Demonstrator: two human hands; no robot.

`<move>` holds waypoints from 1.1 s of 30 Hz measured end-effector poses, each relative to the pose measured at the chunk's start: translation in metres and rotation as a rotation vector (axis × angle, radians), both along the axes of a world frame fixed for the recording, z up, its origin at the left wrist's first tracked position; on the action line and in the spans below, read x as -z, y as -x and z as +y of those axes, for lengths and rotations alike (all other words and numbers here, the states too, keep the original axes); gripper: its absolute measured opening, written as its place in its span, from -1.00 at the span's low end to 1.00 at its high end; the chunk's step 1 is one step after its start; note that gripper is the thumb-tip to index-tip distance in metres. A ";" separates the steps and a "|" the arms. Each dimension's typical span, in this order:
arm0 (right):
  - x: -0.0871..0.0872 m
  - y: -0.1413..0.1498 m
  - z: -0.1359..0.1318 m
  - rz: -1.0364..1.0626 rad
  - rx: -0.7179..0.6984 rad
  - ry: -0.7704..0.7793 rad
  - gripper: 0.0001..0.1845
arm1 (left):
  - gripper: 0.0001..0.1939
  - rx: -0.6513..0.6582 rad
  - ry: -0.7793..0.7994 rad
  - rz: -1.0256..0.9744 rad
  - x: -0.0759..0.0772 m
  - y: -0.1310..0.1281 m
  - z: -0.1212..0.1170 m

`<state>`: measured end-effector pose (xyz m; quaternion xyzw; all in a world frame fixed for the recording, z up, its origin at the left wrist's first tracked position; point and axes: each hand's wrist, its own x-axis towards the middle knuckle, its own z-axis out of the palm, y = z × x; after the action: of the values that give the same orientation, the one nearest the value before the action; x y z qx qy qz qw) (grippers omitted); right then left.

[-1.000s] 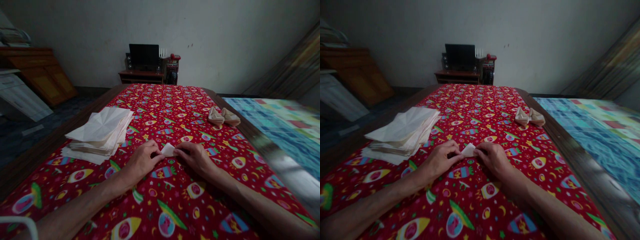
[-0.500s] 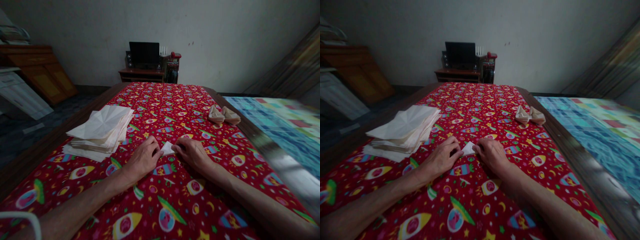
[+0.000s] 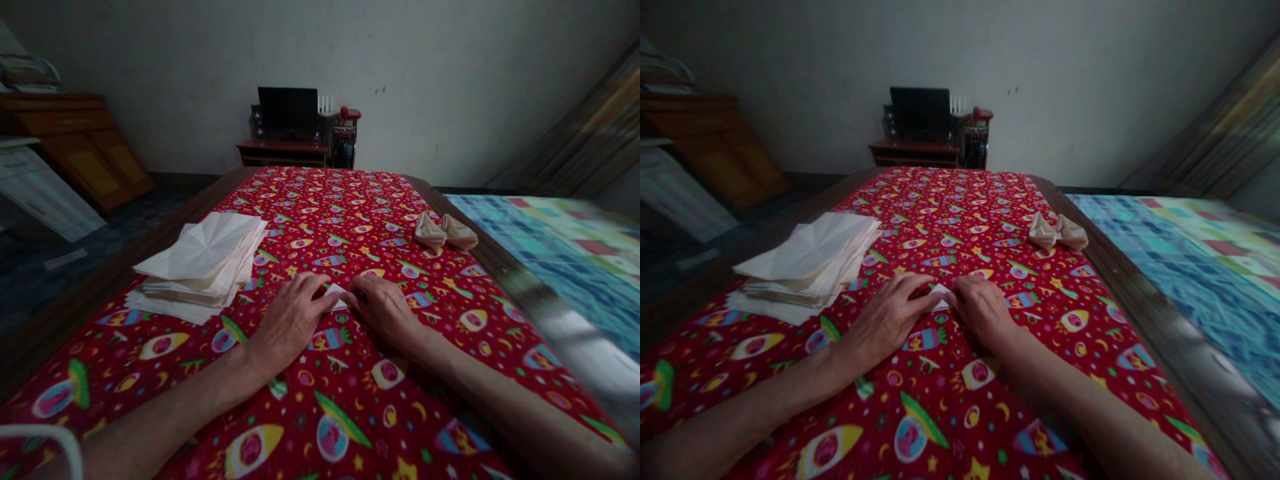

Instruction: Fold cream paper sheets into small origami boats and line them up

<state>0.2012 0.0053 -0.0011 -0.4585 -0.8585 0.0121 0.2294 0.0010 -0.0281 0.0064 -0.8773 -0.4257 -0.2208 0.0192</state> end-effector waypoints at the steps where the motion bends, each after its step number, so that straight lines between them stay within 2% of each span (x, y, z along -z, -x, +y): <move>1: 0.000 0.000 0.000 -0.005 0.011 -0.005 -0.78 | -0.69 0.037 -0.001 0.025 0.000 0.000 -0.001; 6: -0.003 0.002 -0.003 -0.026 0.042 0.016 -0.76 | -0.57 0.138 0.028 0.104 -0.001 0.002 -0.005; 11: -0.004 0.003 -0.004 -0.030 0.067 0.002 -0.76 | -0.47 0.124 0.058 0.172 -0.002 0.005 -0.009; 16: -0.007 0.005 -0.007 -0.113 0.105 -0.088 -0.79 | -0.52 0.112 0.059 0.191 -0.003 0.002 -0.010; 18: -0.009 0.005 -0.012 -0.154 0.034 -0.109 -0.82 | -0.56 0.108 0.060 0.204 -0.006 0.001 -0.010; 20: -0.009 0.002 -0.018 -0.170 -0.150 -0.117 -0.80 | -0.60 0.106 0.055 0.207 -0.009 -0.001 -0.011; 22: -0.008 -0.004 -0.025 -0.162 -0.334 -0.124 -0.70 | -0.63 0.104 0.047 0.207 -0.011 -0.001 -0.012; 27: -0.006 -0.025 -0.036 -0.178 -0.377 0.018 -0.34 | -0.58 0.106 0.043 0.219 -0.011 0.000 -0.013; 33: -0.009 -0.036 -0.038 -0.225 -0.349 0.069 -0.28 | -0.54 0.095 0.046 0.259 -0.009 0.007 -0.015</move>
<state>0.2375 -0.0326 0.0078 -0.3090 -0.9441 0.0299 0.1106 -0.0059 -0.0426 0.0155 -0.9178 -0.3826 -0.0965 0.0436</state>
